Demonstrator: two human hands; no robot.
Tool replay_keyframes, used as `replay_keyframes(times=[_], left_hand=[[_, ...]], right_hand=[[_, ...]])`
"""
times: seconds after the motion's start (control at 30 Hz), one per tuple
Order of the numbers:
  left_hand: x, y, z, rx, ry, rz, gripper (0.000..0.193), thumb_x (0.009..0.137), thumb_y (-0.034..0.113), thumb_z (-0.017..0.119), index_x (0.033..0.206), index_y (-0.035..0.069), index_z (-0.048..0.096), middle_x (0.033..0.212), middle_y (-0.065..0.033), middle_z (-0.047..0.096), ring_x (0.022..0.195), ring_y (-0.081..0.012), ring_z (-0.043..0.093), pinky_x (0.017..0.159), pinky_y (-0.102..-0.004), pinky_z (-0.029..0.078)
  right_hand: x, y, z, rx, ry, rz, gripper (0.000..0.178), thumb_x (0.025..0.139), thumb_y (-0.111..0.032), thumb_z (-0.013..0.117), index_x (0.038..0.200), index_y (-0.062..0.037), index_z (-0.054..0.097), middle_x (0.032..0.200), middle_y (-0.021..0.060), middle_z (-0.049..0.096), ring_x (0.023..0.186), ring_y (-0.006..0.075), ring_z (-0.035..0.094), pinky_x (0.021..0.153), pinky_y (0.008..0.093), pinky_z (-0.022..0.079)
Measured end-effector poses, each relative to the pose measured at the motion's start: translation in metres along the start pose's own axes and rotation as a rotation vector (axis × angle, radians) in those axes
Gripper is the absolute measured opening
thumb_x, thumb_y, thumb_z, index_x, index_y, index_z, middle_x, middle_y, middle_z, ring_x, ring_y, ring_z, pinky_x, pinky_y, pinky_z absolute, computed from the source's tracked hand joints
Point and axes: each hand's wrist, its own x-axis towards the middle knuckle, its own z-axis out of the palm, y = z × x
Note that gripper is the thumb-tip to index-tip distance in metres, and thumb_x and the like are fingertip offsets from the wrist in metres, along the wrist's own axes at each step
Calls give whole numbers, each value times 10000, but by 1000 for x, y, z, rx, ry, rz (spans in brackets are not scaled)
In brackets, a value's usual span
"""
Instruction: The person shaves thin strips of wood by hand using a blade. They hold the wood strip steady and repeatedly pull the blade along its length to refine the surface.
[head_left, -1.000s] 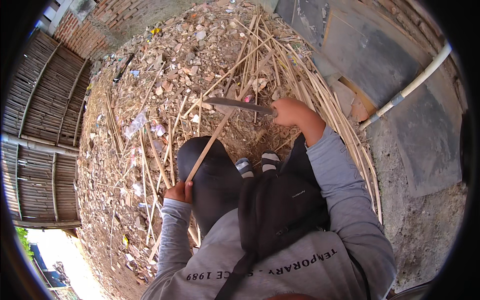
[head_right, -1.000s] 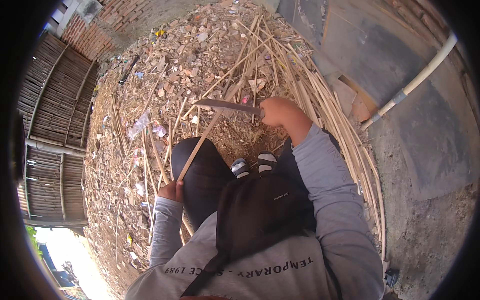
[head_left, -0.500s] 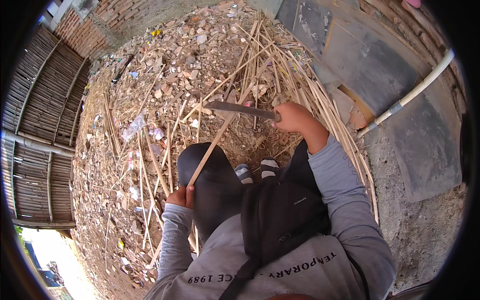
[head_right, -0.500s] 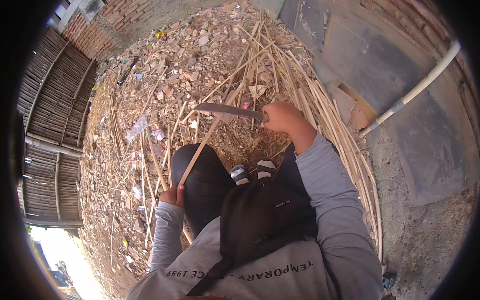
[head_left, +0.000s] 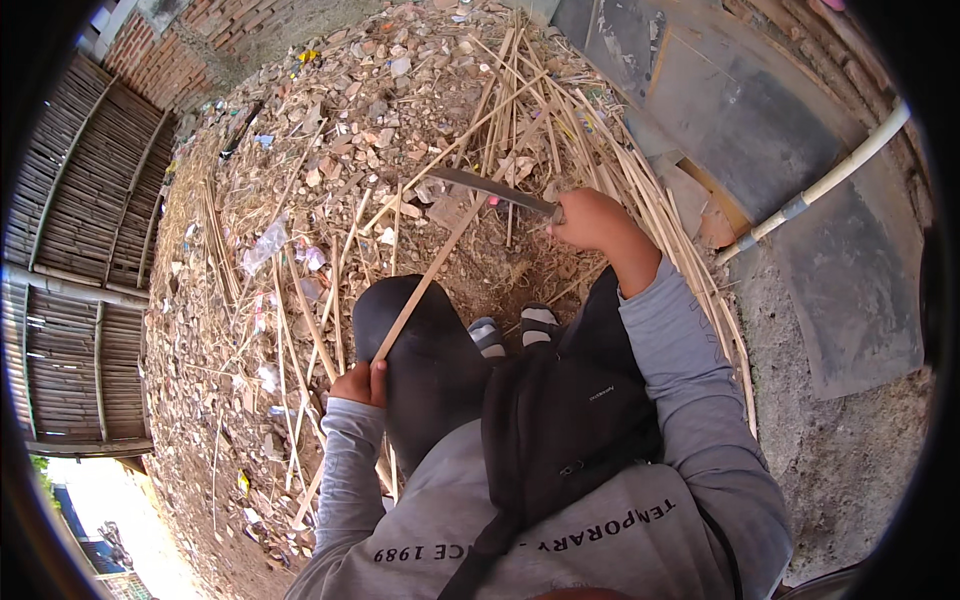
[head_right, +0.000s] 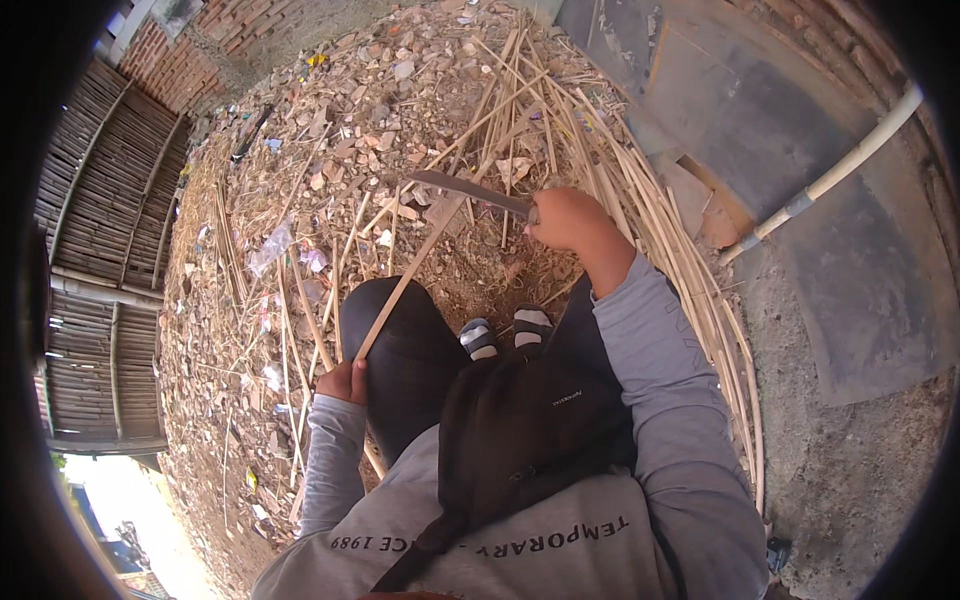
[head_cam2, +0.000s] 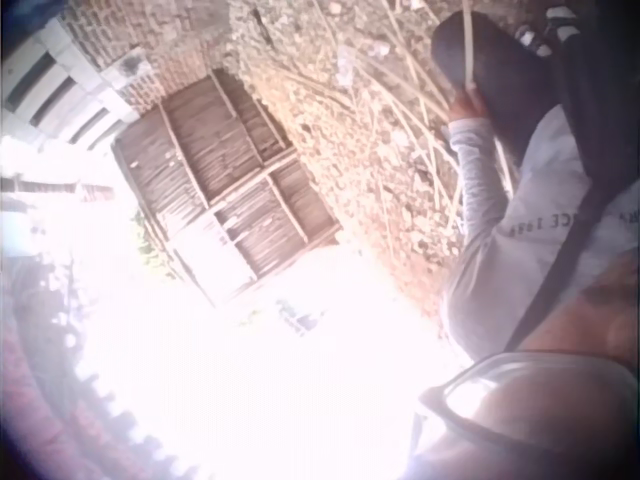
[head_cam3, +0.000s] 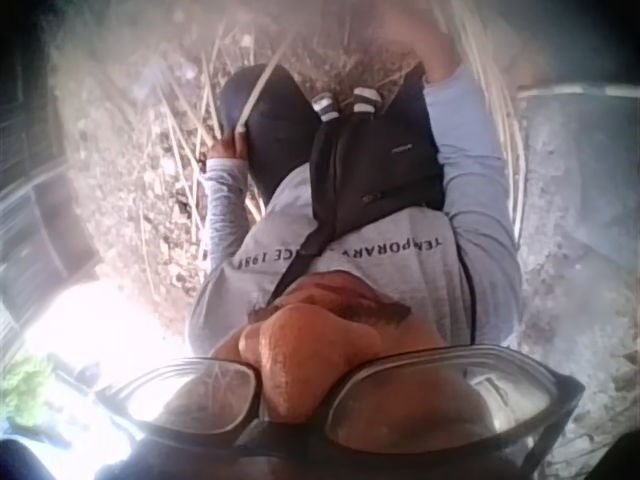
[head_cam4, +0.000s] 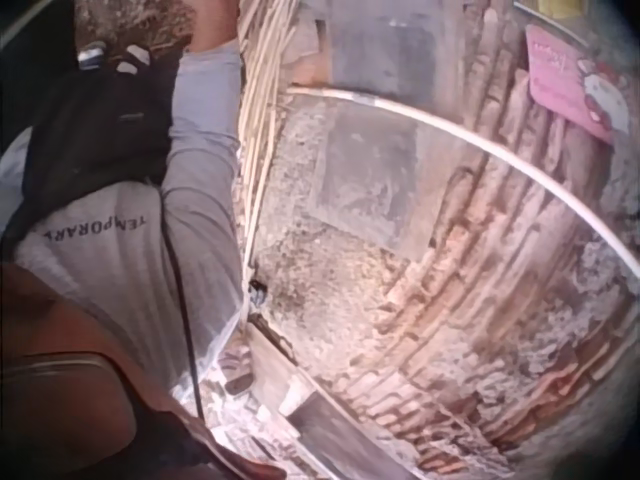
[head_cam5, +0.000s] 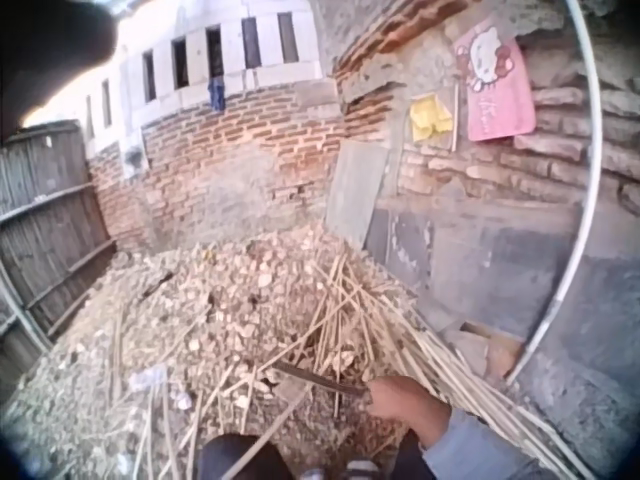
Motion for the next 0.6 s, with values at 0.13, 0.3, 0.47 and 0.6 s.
replay_keyframes(times=[0.13,0.3,0.47,0.6], left_hand=[[4,7,-6,25,-37,-13,475,905,429,468,650,32,519,579,-231,540,573,-435,549,518,-497,418],[1,-3,-6,-11,-60,-32,488,906,444,460,668,24,529,591,-238,543,596,-432,554,531,-491,417],[-7,-5,-23,-231,-246,-41,521,921,464,426,785,-17,573,603,-199,534,591,-350,554,573,-424,405],[-15,-8,-22,-401,-303,-138,528,940,464,417,742,-11,532,599,-93,479,579,-171,441,568,-347,378]], right_hand=[[-1,6,16,-56,9,-1,343,733,-336,690,925,-55,640,885,162,644,866,339,619,737,433,489],[-3,-17,13,41,-223,-199,361,719,-334,697,922,-41,637,879,170,642,866,343,616,743,436,482],[15,21,17,74,29,8,381,700,-329,707,924,-28,636,860,163,642,838,340,616,731,432,480],[3,10,13,61,15,-30,381,692,-322,714,927,-32,638,861,165,642,838,342,616,733,431,480]])
